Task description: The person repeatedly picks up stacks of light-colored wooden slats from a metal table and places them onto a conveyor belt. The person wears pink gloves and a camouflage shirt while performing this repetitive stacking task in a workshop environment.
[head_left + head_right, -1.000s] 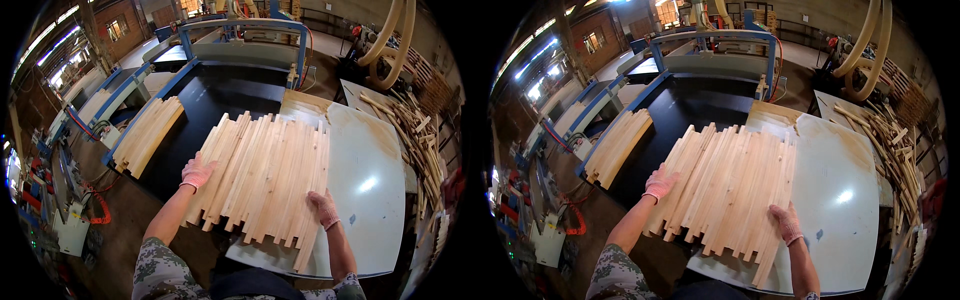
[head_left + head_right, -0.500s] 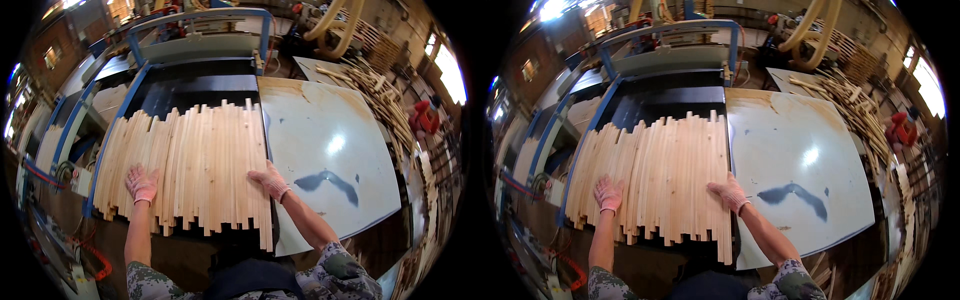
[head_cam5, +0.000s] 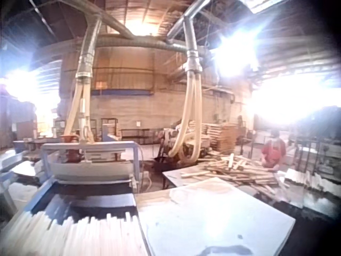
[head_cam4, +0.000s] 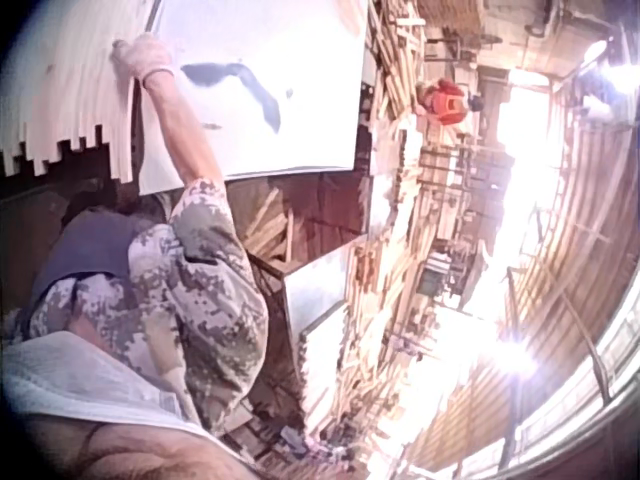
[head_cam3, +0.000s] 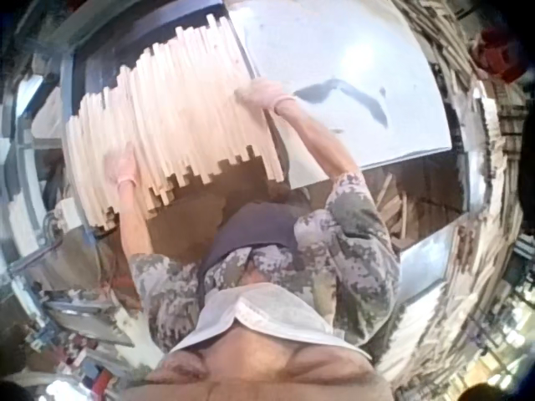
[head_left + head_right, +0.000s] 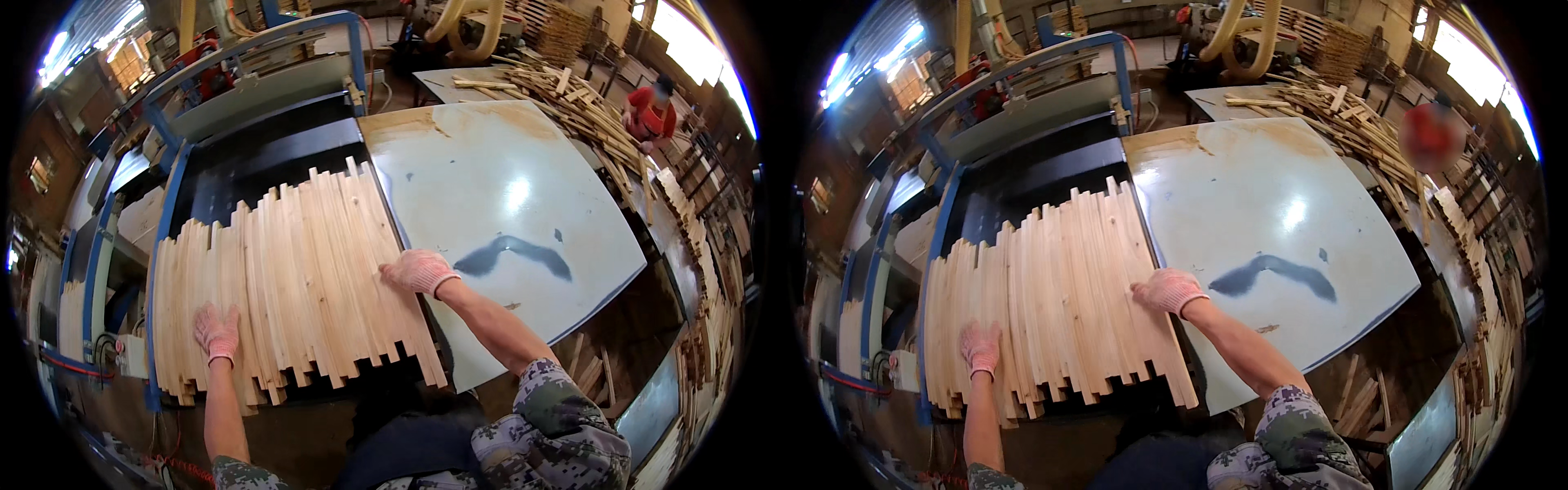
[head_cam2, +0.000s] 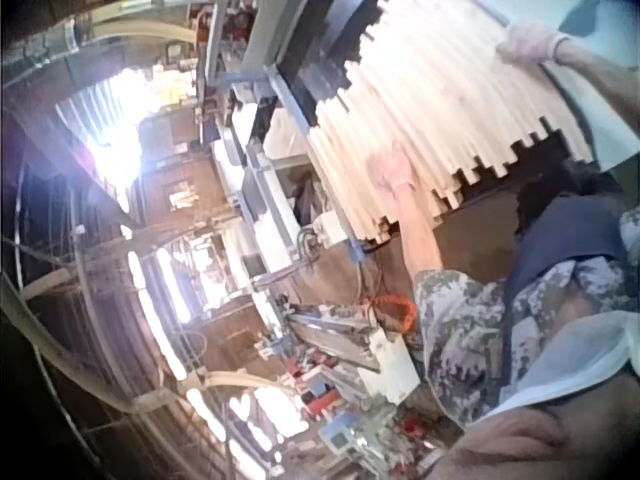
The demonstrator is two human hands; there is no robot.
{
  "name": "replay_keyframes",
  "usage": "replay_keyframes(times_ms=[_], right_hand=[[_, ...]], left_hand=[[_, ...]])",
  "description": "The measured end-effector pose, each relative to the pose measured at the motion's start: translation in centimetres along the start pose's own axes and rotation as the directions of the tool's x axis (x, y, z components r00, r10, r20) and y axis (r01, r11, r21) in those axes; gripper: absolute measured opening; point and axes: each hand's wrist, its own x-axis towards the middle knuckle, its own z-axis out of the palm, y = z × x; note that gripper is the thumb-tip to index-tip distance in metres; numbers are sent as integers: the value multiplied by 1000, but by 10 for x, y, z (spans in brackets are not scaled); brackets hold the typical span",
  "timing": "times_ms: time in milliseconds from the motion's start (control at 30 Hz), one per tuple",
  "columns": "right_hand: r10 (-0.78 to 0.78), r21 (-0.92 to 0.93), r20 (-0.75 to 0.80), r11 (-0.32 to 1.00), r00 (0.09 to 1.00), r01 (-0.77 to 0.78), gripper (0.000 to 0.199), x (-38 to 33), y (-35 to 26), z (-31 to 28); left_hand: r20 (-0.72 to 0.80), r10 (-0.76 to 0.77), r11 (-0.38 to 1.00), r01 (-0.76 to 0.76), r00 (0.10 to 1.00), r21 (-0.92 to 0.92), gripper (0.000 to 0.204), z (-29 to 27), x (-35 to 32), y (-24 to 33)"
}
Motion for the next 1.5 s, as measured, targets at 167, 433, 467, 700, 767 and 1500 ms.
replay_keyframes(times_ms=[167,433,467,700,767,1500], right_hand=[[-292,-79,-431,955,854,286,50,16,37,61],[-225,326,-725,721,651,612,48,44,91,99],[-227,331,-726,713,649,619,48,46,101,104],[-157,547,-636,599,755,585,53,56,105,110],[-94,651,-602,518,793,555,54,57,112,109],[-133,704,-597,387,791,596,60,15,99,125]], left_hand=[[-214,61,969,-109,975,-223,86,12,20,-104],[-407,-465,870,491,786,-45,101,-77,1,-229],[-394,-519,838,543,759,-57,103,-80,-5,-237],[-262,-488,863,505,833,-2,104,-83,31,-297],[-303,-413,888,453,859,76,101,-76,45,-294],[107,834,24,157,542,-987,50,-24,-197,24]])
